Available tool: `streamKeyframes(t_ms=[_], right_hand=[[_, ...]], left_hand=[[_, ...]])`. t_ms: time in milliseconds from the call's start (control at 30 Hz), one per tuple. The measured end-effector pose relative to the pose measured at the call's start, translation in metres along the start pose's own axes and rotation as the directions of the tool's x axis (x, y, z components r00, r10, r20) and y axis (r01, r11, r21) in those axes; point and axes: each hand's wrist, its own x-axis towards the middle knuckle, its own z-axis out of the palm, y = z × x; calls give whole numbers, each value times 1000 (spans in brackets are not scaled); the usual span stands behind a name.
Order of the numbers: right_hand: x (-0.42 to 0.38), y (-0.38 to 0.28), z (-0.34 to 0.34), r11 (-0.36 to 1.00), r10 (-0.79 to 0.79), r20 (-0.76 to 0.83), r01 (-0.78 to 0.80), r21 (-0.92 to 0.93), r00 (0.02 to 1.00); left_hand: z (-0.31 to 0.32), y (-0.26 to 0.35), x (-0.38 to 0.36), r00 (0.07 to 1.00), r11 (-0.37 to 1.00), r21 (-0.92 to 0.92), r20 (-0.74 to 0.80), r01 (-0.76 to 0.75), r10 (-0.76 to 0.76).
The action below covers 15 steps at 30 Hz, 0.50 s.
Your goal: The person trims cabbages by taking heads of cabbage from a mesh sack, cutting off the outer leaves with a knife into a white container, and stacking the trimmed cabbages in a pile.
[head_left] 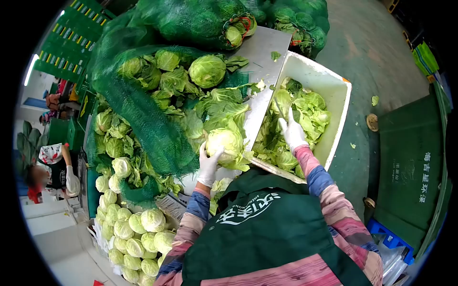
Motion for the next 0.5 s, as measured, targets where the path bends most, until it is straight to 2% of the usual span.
streamKeyframes(t_ms=[33,67,100,133,167,233,333,367,400,433,467,500], right_hand=[[-5,-9,8,986,-100,-33,104,127,994],[-18,-54,-14,983,82,302,-126,130,950],[-32,-77,-14,977,-55,355,-23,211,933],[-41,-82,3,933,-263,319,156,324,910],[-47,-92,15,949,-277,320,204,242,906],[-56,-105,23,956,-255,326,186,228,910],[-50,-97,41,942,-265,286,184,281,921],[-46,-95,41,907,-341,275,239,346,899],[-42,-93,41,865,-416,256,292,408,873],[-38,-89,38,864,-418,255,295,408,872],[-39,-94,23,869,-304,431,61,491,849],[-38,-95,14,835,-207,602,-181,519,771]], left_hand=[[2,-5,2,998,997,40,-26,-62,63],[5,-12,6,991,989,81,-46,-122,126],[8,-19,9,980,977,122,-64,-177,186],[8,-24,11,968,955,175,-34,-241,250],[10,-26,11,968,955,175,-34,-241,250],[11,-28,10,954,941,193,-54,-278,293],[6,-29,9,953,934,208,-28,-289,301],[3,-30,8,954,935,207,-31,-287,299],[0,-30,8,968,960,132,-11,-248,252],[-4,-28,9,978,976,58,14,-208,208],[-8,-25,8,978,976,58,14,-208,208],[-12,-22,7,983,982,51,40,-181,179]])
